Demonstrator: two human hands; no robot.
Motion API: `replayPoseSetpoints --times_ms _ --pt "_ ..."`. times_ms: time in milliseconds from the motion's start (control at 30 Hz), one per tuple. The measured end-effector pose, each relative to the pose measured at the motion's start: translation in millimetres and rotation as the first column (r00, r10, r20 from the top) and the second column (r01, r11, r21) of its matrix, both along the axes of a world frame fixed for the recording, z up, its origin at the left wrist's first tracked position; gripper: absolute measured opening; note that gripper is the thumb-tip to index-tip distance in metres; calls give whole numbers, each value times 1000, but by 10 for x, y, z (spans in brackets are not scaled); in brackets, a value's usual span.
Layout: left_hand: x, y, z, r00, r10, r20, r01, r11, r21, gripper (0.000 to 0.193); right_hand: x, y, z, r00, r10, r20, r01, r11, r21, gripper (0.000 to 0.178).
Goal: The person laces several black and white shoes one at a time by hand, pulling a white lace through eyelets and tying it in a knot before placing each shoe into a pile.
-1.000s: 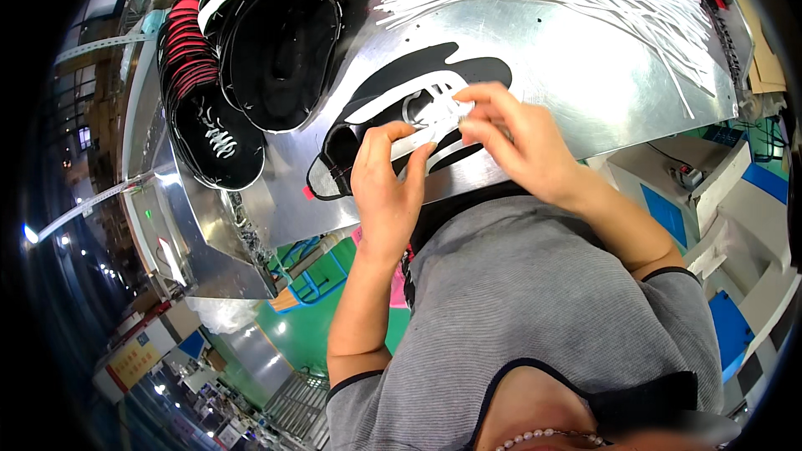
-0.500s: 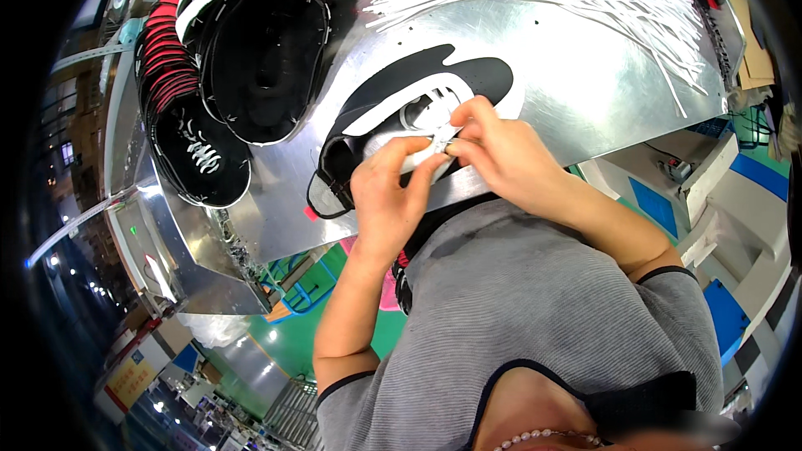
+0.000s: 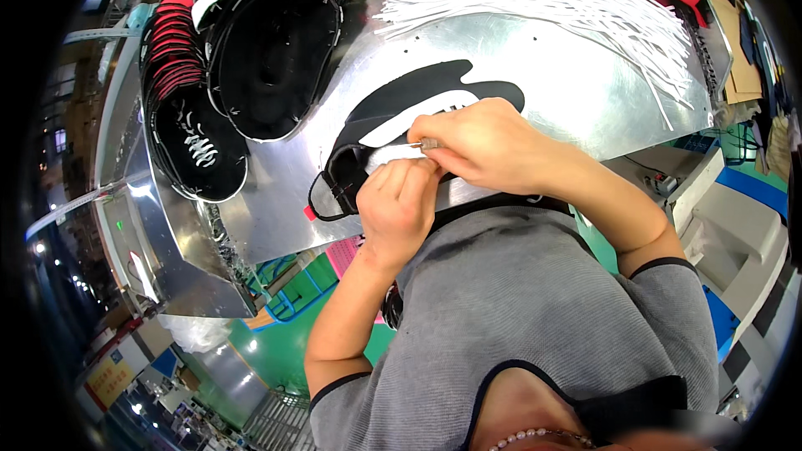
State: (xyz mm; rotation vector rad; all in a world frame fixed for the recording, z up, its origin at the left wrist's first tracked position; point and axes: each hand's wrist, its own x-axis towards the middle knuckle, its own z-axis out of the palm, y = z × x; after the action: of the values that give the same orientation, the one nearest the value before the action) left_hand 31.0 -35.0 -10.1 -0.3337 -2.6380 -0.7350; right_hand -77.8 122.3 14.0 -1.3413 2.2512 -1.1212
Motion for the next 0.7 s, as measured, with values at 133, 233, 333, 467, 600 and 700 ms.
replayPoseSetpoints --times_ms 133,233,333,467,600,700 --pt "120 -2 -15 998 -15 -59 15 1000 -1 19 37 44 2 999 -4 40 -6 971 239 14" --pt "113 19 7 999 -26 -40 28 999 41 20 70 70 -74 974 -16 228 19 1000 -10 18" --pt "121 -2 45 998 -30 54 26 997 66 20 12 112 41 886 -36 462 201 929 -311 22" --pt "144 -62 64 990 -31 139 11 989 145 24 -185 40 320 732 37 680 404 780 -477 15" --pt "116 -5 81 954 88 285 -241 791 562 72 -40 -144 -154 650 11 760 267 933 -241 12" --pt "32 -80 149 824 231 518 -490 749 445 62 -30 -224 -142 763 -72 642 232 958 -169 10"
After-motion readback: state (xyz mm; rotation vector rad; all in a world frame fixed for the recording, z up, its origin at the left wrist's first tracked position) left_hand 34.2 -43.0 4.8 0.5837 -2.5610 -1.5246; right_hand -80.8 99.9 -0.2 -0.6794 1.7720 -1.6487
